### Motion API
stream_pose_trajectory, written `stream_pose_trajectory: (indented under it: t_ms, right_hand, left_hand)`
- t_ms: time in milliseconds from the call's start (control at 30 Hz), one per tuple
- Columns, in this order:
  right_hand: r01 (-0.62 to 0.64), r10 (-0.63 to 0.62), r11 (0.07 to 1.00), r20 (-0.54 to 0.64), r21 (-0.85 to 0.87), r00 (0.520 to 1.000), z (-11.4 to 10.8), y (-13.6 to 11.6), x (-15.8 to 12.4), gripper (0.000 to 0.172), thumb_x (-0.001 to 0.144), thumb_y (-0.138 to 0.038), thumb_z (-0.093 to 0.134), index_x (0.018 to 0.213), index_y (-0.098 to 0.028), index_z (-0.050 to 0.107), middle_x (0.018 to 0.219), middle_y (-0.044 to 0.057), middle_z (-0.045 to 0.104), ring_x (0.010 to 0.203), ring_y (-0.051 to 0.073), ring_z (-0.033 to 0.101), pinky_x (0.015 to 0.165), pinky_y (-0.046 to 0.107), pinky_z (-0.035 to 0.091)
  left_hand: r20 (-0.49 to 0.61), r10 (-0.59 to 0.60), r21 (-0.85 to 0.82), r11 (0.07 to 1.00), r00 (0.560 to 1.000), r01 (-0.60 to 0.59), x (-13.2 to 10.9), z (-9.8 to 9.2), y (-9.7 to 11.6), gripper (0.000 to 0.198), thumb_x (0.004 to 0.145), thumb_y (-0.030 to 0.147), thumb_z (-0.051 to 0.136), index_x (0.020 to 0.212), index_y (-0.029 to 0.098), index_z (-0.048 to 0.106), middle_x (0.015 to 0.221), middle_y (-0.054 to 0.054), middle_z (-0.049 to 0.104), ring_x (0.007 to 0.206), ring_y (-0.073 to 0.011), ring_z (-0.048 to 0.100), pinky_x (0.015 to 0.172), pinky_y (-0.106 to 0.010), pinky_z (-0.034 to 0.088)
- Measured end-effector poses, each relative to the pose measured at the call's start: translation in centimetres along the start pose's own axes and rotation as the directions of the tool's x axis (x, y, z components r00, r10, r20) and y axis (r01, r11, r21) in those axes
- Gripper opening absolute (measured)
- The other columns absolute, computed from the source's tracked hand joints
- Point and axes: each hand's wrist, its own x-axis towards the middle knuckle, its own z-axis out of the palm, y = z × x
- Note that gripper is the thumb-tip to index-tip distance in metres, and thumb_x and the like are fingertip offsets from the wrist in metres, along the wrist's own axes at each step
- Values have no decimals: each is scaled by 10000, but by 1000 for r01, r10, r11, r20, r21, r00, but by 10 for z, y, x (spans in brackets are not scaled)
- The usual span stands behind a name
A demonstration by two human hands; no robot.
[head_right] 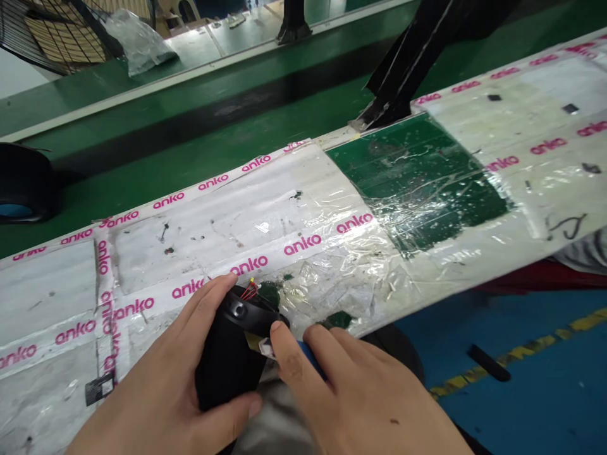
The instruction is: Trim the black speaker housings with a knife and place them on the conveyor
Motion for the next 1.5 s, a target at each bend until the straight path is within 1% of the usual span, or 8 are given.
stream_pose_trajectory:
  t_ms: [133, 333, 467, 633, 767, 933, 1200, 1500]
  right_hand:
    - [-4, 3, 1000, -10, -17, 1000, 0, -2, 1, 510, 977, -70, 397, 1478, -113, 482, 950, 50, 653, 744, 197, 651, 587, 323, 531]
    - [-41, 32, 985, -56, -167, 998, 5, -11, 5, 550, 890, -15, 415, 1432, -68, 490, 1000, 87, 684, 756, 213, 659, 601, 335, 552]
    - [-63, 38, 975, -118, -212, 992, 13, -14, 8, 505, 841, -10, 437, 1334, -80, 518, 925, 71, 669, 689, 199, 637, 552, 321, 511]
    - [-86, 54, 977, -163, -195, 985, 18, -11, 17, 398, 879, -22, 418, 1244, -134, 530, 847, 28, 648, 618, 195, 621, 523, 337, 481]
    - [-85, 64, 990, -182, -111, 981, 17, -11, 19, 311, 962, -60, 385, 1224, -140, 531, 809, 21, 641, 597, 199, 616, 504, 352, 448]
    - [-121, 111, 992, -212, -36, 971, 16, -13, 15, 245, 1046, -110, 390, 1238, -141, 539, 910, 60, 696, 673, 197, 646, 536, 353, 445]
    - [-110, 105, 994, -189, -15, 976, 15, -14, 20, 266, 1020, -103, 387, 1235, -154, 535, 828, 21, 661, 615, 196, 624, 506, 361, 431]
    - [-142, 118, 985, -215, -101, 970, 23, -16, 16, 309, 953, -78, 428, 1231, -142, 548, 822, 26, 618, 619, 199, 588, 543, 347, 439]
  left_hand:
    - [27, 10, 12, 1000, 1000, -10, -1, 1, -2, 1053, 728, 300, 800, 1672, 296, 333, 1715, -112, 399, 1524, -441, 457, 1204, -610, 499]
    - [66, -3, 118, 993, 998, -5, -4, 7, -1, 1018, 801, 303, 747, 1693, 253, 259, 1757, -115, 307, 1574, -420, 371, 1237, -587, 452]
    - [32, 88, 170, 981, 996, -93, -6, 13, -8, 1049, 827, 342, 753, 1698, 263, 172, 1742, -143, 338, 1555, -412, 409, 1210, -574, 490]
    - [-3, 188, 196, 963, 982, -184, -8, 17, -16, 1146, 806, 318, 770, 1692, 307, 44, 1738, -164, 336, 1561, -407, 403, 1177, -575, 526]
    - [-18, 184, 180, 967, 983, -178, -5, 18, -17, 1124, 808, 313, 761, 1684, 299, 57, 1726, -169, 356, 1563, -398, 405, 1185, -579, 514]
    - [-10, 165, 163, 973, 986, -162, -3, 16, -15, 1095, 802, 318, 771, 1674, 299, 109, 1715, -167, 374, 1558, -404, 413, 1178, -584, 522]
    - [-13, 165, 157, 974, 986, -161, -3, 16, -18, 1117, 799, 327, 776, 1680, 318, 89, 1722, -149, 369, 1555, -383, 426, 1174, -569, 523]
    - [-6, 219, 232, 949, 976, -212, -4, 18, -18, 1141, 809, 329, 755, 1690, 262, 32, 1722, -193, 361, 1559, -393, 407, 1174, -547, 534]
